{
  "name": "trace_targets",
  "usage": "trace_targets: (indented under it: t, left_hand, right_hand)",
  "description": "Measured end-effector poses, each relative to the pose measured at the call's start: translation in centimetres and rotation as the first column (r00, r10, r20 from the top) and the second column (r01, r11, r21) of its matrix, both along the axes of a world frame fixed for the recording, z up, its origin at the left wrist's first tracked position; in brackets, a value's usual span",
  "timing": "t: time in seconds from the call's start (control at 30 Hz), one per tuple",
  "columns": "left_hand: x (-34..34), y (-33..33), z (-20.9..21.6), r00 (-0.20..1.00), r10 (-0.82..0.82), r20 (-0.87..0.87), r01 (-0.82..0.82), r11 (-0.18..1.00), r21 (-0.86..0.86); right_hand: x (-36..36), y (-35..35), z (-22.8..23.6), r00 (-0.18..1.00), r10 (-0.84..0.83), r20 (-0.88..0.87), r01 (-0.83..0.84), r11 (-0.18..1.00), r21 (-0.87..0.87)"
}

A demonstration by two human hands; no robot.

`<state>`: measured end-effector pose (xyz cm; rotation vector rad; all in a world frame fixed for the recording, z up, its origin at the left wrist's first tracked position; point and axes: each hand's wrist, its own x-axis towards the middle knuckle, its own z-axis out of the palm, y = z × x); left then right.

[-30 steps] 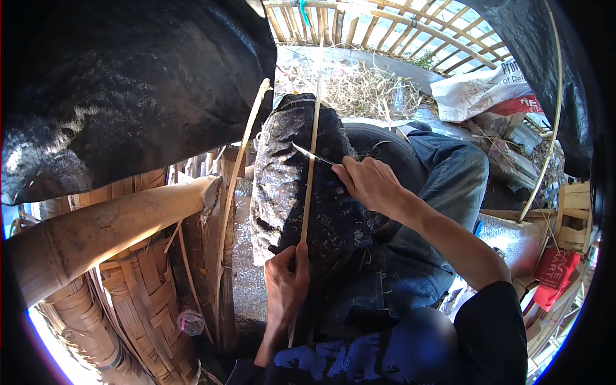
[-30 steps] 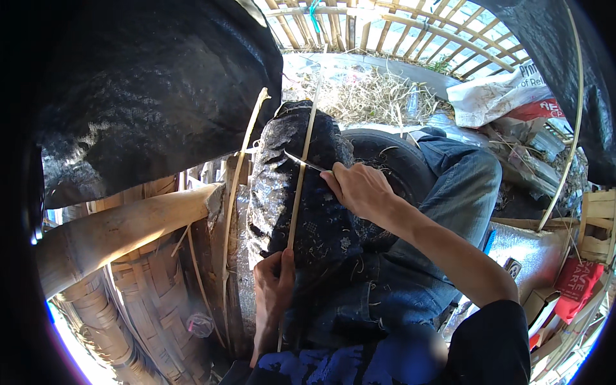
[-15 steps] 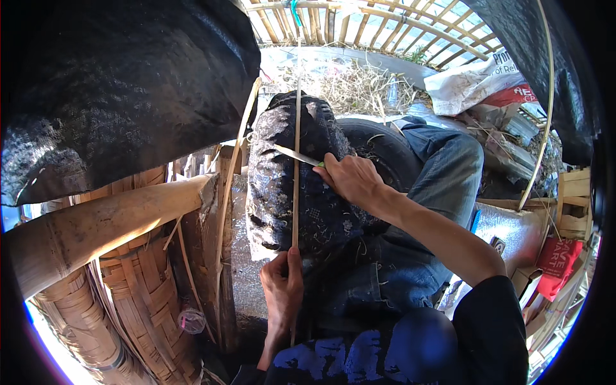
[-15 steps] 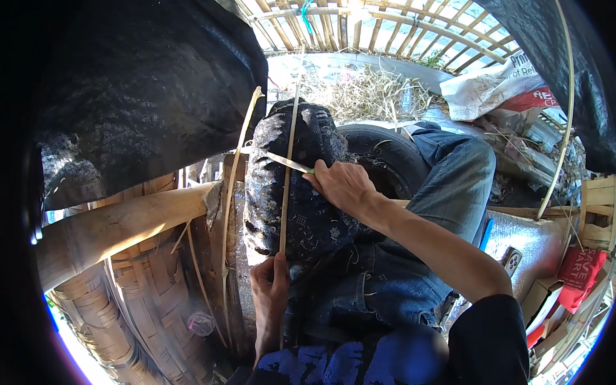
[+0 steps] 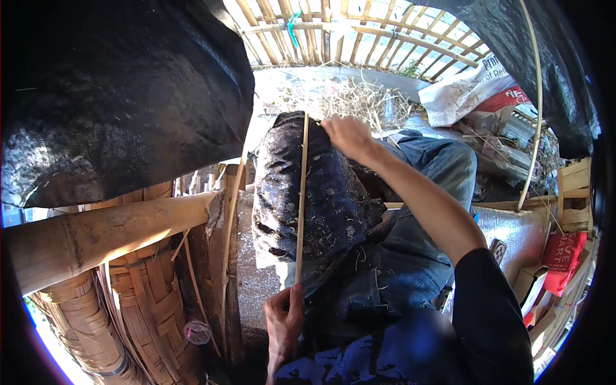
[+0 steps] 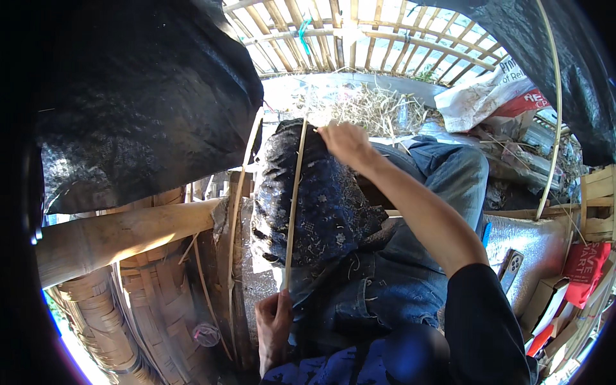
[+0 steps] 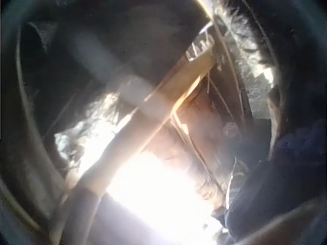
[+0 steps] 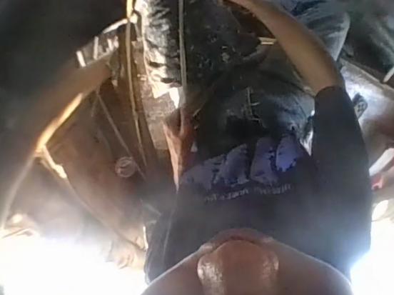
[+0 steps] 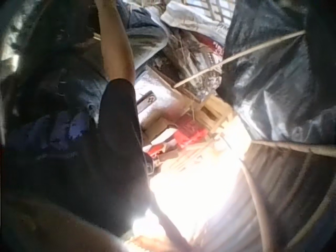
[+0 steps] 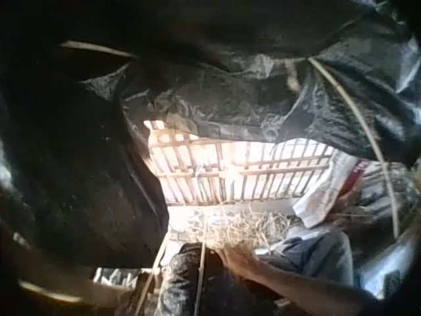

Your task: Shaving and smoothing bamboo sticks to secure them around a structural component of furniture.

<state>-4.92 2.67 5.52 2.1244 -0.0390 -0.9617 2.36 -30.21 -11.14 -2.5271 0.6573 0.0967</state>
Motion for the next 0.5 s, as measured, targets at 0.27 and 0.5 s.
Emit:
trace_targets:
  t: [0.27,0.5]
  left_hand:
    - [1.9,-1.7,-1.4,0.997,0.023,-0.071,-0.027,0.998,-0.059]
    - [2.8,-1.7,-2.5,0.964,0.079,-0.253,-0.108,0.989,-0.102]
  right_hand:
    - [-1.0,0.8,6.4,0.997,0.033,-0.064,-0.007,0.93,0.368]
    - [-7.0,5.7,5.0,0.943,0.22,0.248,-0.201,0.974,-0.103]
